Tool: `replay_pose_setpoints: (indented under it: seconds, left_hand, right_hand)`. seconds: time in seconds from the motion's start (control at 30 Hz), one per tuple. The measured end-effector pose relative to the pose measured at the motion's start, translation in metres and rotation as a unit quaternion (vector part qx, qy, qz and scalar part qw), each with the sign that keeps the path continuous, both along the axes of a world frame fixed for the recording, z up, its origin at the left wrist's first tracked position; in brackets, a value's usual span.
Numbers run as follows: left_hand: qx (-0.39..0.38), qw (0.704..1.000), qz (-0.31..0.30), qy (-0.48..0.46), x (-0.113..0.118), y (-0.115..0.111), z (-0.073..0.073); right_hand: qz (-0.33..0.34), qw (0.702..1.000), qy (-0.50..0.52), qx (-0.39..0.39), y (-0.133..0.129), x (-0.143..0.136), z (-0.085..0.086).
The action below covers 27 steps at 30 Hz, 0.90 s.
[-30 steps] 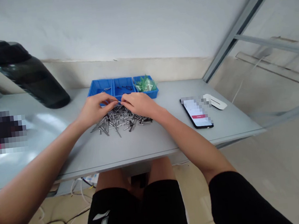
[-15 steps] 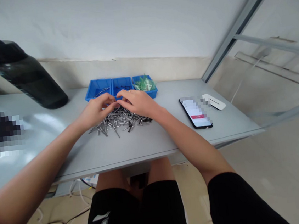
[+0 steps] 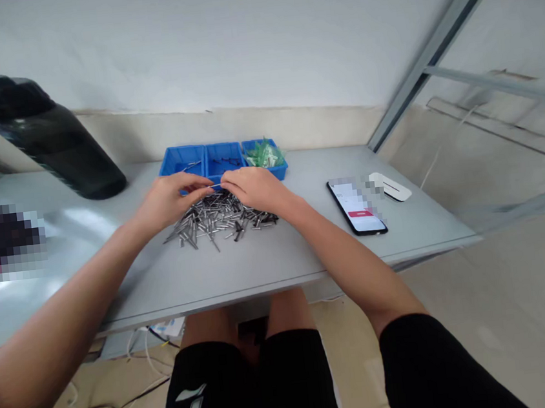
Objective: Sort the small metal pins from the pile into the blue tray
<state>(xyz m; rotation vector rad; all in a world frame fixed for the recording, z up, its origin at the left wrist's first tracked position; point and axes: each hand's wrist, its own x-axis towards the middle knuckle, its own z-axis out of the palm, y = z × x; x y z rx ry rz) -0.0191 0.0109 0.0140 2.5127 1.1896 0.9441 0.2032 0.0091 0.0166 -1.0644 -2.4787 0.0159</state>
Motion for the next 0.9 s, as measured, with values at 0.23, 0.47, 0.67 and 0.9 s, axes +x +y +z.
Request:
replay_pose_setpoints:
  seconds: [0.23,0.47,0.67,0.9]
  left_hand:
    - [0.053,0.997,0.029,0.056,-0.003,0.002,0.001]
    - [0.092,0.978,0.113,0.147,-0.023,0.024,-0.008]
    - [0.082,0.942,0.238,0.222,-0.034,0.025,-0.004]
    - [0.056,0.939,0.281,0.189,-0.036,0.023,-0.001]
  right_hand:
    - [-0.024,1.000,0.013,-0.008,-0.002,0.000,0.003]
    - [-0.030,0.997,0.001,-0.072,-0.001,0.000,-0.001]
    - [0.011,0.992,-0.062,-0.113,0.000,-0.004,-0.005]
    - [0.012,0.991,-0.060,-0.119,-0.001,-0.004,-0.005]
